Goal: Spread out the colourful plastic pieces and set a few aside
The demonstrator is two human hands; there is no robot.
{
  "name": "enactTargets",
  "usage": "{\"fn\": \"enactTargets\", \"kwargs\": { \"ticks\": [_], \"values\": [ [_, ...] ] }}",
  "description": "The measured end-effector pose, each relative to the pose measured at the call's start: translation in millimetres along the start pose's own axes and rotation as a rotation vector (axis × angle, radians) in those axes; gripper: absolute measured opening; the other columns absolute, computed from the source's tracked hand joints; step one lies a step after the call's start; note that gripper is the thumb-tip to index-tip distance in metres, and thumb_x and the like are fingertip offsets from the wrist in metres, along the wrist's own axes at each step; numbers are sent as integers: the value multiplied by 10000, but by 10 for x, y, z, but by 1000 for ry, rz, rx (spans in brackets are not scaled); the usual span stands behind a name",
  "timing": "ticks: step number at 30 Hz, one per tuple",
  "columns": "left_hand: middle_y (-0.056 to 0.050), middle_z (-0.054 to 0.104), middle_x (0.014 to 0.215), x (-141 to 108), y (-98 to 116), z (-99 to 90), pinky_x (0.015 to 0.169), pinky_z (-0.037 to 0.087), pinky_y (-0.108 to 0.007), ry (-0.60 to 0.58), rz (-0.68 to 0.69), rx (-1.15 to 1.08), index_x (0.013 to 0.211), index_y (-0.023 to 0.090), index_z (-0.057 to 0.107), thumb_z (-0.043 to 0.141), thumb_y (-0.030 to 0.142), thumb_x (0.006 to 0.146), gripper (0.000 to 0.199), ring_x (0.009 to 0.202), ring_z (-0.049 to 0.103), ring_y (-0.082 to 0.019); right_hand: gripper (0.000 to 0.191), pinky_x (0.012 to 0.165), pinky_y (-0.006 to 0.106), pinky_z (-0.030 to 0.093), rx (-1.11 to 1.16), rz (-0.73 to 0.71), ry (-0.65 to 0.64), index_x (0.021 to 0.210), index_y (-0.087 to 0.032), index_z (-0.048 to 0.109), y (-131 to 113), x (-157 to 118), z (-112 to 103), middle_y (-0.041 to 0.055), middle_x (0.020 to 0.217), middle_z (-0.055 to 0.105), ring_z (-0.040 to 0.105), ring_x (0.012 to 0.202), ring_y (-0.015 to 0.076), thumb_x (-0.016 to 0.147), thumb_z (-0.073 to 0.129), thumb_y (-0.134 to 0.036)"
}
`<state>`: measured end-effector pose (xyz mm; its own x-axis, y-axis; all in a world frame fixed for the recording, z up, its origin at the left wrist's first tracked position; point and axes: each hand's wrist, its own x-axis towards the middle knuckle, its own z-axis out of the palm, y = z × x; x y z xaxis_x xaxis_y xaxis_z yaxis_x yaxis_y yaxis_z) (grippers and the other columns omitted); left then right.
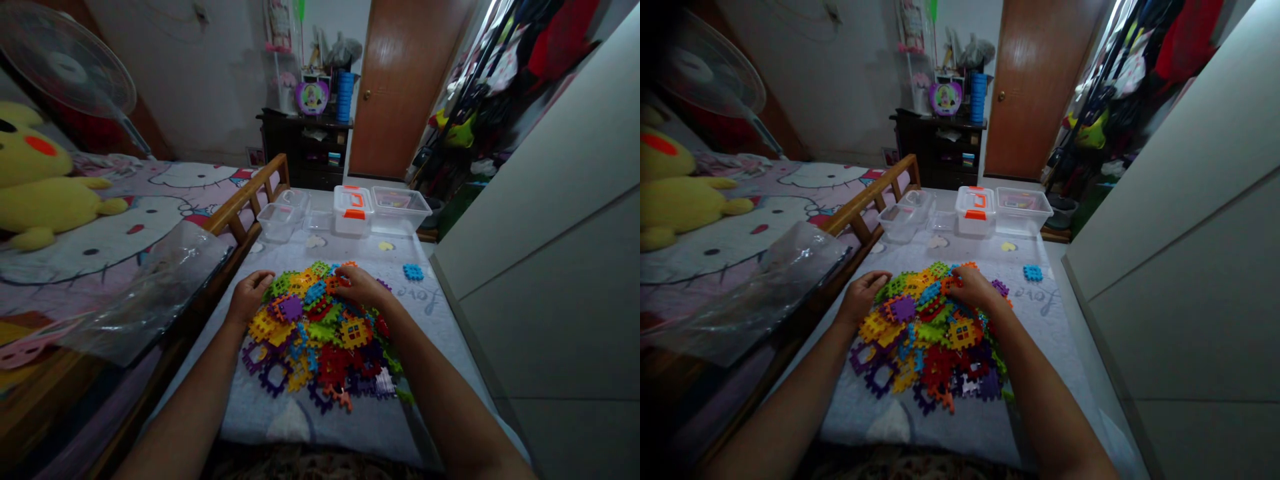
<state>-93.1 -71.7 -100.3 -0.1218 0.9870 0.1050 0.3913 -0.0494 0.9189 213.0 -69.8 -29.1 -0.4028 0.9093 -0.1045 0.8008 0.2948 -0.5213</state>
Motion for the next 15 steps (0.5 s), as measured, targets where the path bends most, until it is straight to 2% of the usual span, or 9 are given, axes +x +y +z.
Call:
{"fn": "enactTargets", "kwargs": {
  "ticks": [4,8,12,15],
  "values": [
    [-71,755,979,-10,43,0,909,515,-348,10,12,29,937,165,729,595,534,767,427,958,679,-255,318,892,309,443,-65,-23,17,1104,-131,685,2,15,44,111,1086,673,598,999,218,799,694,-225],
    [-67,758,972,-11,50,0,895,520,-348,16,14,35,927,169,732,599,525,761,414,941,682,-253,347,826,286,435,35,-1,89,1097,-152,671,46,-96,58,70,1022,645,573,935,184,756,713,-199],
    [-71,759,993,1,0,6,928,513,-356,11,16,19,944,168,733,611,505,759,402,960,684,-254,143,645,252,404,329,70,175,923,-185,650,137,-229,47,-24,745,583,521,683,129,792,615,-232],
    [-77,757,990,11,-32,10,922,514,-360,5,25,20,950,165,735,615,506,758,410,955,685,-257,199,602,255,409,626,116,269,866,-195,620,249,-324,22,-35,700,567,512,630,126,781,626,-374]
  ]
}}
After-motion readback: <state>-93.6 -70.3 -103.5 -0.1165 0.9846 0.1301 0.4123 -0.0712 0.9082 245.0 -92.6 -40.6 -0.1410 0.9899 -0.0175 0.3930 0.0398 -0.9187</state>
